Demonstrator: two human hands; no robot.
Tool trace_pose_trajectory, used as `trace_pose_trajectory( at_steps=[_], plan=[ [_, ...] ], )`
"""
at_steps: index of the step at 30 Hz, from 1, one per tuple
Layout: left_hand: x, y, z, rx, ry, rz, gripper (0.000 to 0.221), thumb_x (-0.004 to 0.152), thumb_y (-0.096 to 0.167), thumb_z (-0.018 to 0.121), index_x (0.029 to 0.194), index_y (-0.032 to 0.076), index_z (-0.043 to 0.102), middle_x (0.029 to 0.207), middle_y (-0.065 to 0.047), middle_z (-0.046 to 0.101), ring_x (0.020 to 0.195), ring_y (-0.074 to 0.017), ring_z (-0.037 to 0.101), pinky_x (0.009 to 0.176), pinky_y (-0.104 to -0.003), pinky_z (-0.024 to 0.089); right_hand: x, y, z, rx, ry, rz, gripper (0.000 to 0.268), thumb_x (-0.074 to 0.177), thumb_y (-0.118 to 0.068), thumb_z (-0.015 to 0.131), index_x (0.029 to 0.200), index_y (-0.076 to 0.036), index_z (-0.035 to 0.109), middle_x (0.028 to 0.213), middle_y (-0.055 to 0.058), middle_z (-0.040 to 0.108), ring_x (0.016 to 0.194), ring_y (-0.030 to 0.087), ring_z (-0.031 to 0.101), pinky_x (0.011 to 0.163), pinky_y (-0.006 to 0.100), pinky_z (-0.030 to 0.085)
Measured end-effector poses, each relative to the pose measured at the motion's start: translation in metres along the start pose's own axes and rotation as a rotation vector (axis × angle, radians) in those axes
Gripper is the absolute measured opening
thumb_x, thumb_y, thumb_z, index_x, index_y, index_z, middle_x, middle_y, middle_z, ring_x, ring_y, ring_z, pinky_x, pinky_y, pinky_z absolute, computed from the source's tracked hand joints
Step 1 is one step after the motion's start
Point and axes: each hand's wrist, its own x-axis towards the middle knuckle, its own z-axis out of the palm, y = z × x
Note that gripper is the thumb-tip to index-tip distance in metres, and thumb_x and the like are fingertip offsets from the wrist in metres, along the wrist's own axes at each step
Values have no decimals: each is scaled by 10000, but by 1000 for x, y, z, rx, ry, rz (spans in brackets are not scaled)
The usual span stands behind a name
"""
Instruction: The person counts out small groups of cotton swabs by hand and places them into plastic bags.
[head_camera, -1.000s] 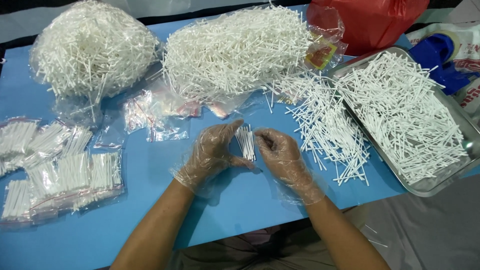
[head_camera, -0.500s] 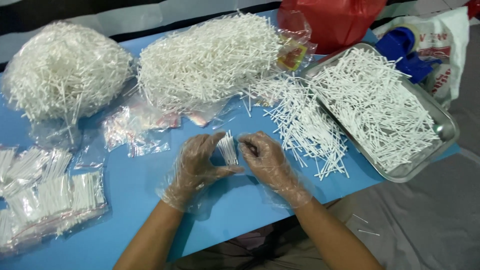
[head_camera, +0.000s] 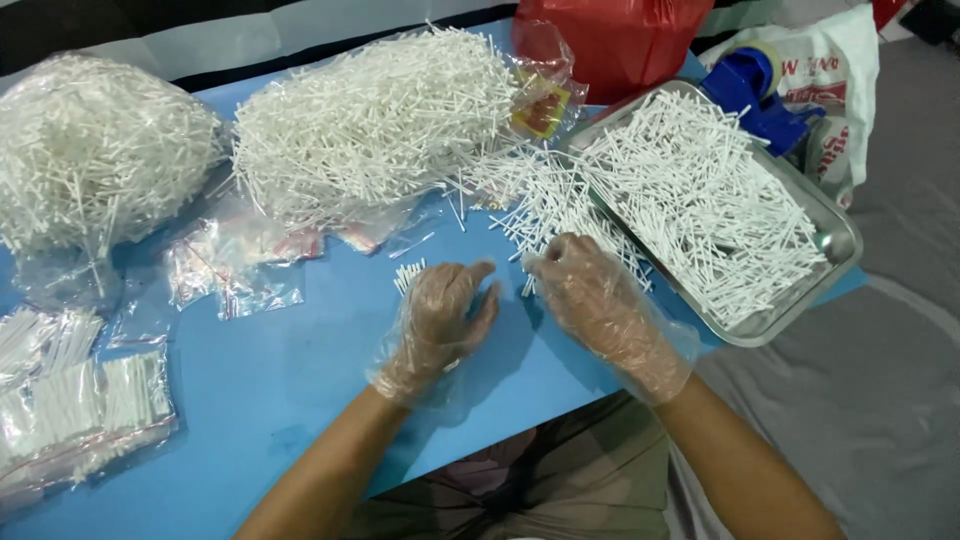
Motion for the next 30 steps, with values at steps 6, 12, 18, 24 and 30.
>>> trace_pose_trajectory(
  at_steps=[6, 12, 18, 24, 30],
  plan=[
    [1, 0, -18, -48, 2, -116, 117, 907, 198, 686, 973, 106, 715, 601, -20, 552, 538, -202, 587, 541, -331, 523, 1, -6, -4, -5, -99, -112, 234, 780, -42, 786, 903, -240, 765, 1023, 64, 666, 981, 249, 712, 754, 312, 598],
    [4, 4, -39, -89, 2, -218, 101, 872, 120, 730, 966, 81, 726, 602, -48, 575, 548, -235, 609, 534, -362, 527, 5, -1, 15, -18, -65, -148, 276, 805, 39, 736, 908, -214, 779, 1006, 91, 683, 973, 259, 709, 741, 326, 582],
    [3, 2, -41, -174, 33, -247, 85, 880, 82, 720, 958, 50, 732, 608, -79, 587, 551, -254, 619, 524, -363, 530, 13, -8, 1, 6, 40, -209, 222, 763, 3, 810, 879, -184, 778, 956, 92, 700, 923, 251, 721, 737, 317, 595],
    [2, -1, -43, -224, 64, -273, 66, 872, 92, 706, 926, 64, 732, 596, -53, 582, 550, -238, 613, 524, -340, 527, 16, 15, 26, 311, 232, -196, 124, 851, -51, 768, 943, -132, 749, 974, 128, 667, 921, 322, 702, 717, 403, 604],
    [9, 7, -47, -346, 54, -316, 62, 857, 55, 685, 893, 57, 736, 595, -82, 590, 534, -278, 618, 505, -348, 529, 21, -5, 19, 1037, 294, 195, 124, 962, 9, 703, 1054, -72, 715, 984, 122, 738, 940, 229, 725, 819, 366, 585]
  ],
)
